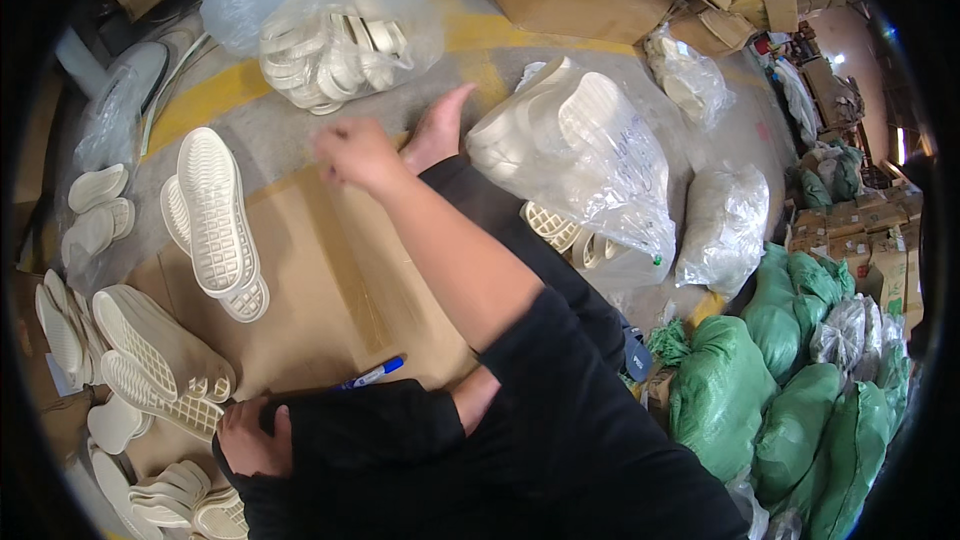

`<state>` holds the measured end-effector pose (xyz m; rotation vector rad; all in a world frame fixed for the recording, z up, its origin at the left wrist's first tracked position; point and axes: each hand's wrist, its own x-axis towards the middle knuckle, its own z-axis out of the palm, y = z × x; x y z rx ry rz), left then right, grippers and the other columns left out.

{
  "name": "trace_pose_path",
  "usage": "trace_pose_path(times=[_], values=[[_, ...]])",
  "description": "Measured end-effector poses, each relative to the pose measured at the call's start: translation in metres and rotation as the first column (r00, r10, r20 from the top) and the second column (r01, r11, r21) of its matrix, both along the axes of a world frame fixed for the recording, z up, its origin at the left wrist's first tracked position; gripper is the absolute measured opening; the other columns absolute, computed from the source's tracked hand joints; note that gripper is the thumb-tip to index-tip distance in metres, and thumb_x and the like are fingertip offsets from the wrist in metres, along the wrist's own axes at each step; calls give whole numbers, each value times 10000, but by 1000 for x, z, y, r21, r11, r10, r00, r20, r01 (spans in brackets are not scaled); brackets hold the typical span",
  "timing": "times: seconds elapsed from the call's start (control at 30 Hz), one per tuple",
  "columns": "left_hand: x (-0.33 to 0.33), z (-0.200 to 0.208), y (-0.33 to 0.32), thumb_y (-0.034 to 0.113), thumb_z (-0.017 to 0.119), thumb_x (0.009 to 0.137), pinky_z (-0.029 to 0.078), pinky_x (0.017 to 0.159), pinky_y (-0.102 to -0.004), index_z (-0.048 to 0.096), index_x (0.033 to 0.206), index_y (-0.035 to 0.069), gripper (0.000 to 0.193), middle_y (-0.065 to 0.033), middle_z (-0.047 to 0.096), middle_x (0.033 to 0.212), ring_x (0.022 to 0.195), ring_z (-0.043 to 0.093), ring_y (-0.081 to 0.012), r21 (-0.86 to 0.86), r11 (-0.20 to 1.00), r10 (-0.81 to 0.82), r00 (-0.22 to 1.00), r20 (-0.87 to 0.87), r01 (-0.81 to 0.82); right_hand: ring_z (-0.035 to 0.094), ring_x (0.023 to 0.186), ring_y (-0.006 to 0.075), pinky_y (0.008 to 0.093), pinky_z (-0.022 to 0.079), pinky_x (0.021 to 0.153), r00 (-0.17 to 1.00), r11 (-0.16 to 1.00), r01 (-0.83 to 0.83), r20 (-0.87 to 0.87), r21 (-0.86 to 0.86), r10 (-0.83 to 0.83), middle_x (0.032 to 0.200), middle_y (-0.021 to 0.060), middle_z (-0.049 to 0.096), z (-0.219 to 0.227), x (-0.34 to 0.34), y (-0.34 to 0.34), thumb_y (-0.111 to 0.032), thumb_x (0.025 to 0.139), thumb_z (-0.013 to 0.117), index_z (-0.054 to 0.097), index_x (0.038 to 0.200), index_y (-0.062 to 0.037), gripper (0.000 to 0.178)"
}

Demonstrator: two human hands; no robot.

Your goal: The person sits on the floor and repeatedly picks up white shoe insoles from plastic bags and piles. They inspect the insoles by turning them over and comparing pairs, then place them back into piles on the floor.

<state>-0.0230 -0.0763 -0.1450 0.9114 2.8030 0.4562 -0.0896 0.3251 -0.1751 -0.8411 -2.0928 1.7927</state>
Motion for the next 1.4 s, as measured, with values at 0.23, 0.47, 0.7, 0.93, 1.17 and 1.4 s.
trace_pose_path(times=[0.23,0.47,0.7,0.93,1.17,1.4], values=[[5,-5,-10,254,766,817,482,857,-473,688,975,53,267,-171,665,962,938,627,-385,-90,996,-18,1000,9,19,670,625,218,366,536,620,734,857,164,520,488,-437,725,114,712,17,287,61,-254,903,660,730,949,32,298],[8,-6,-17,317,690,897,497,851,-454,707,998,28,307,-179,691,979,962,646,-372,-83,992,-98,995,8,98,519,1321,319,416,423,1077,621,560,-234,565,795,-543,1445,168,546,60,371,148,-457,944,557,596,1357,-67,569],[13,0,-19,323,700,888,485,873,-465,706,973,38,298,-161,686,968,967,636,-368,-166,985,-45,999,13,46,226,1511,378,521,244,1200,220,635,-110,642,765,-735,1614,242,248,14,333,70,-540,836,722,344,1524,-24,939],[9,-8,-20,307,701,882,486,877,-453,709,962,37,282,-156,692,972,970,638,-362,-106,994,-27,999,35,31,535,1288,357,478,439,1070,326,612,128,550,781,-769,1394,208,547,12,365,78,-493,892,655,453,1436,-32,742],[15,-3,22,263,717,902,538,849,-409,715,1042,4,295,-207,711,1034,973,688,-353,64,994,78,977,197,-93,544,1272,396,472,440,1047,364,773,112,698,624,-617,1420,261,525,25,412,132,-395,1010,370,466,1434,-48,557],[159,-29,273,3,594,855,518,901,-409,704,1021,8,199,-166,679,1034,993,645,-355,713,578,-656,746,115,397,711,896,396,445,551,780,931,917,-78,357,391,-73,907,277,692,93,397,-12,-341,919,665,715,1043,-30,338]])
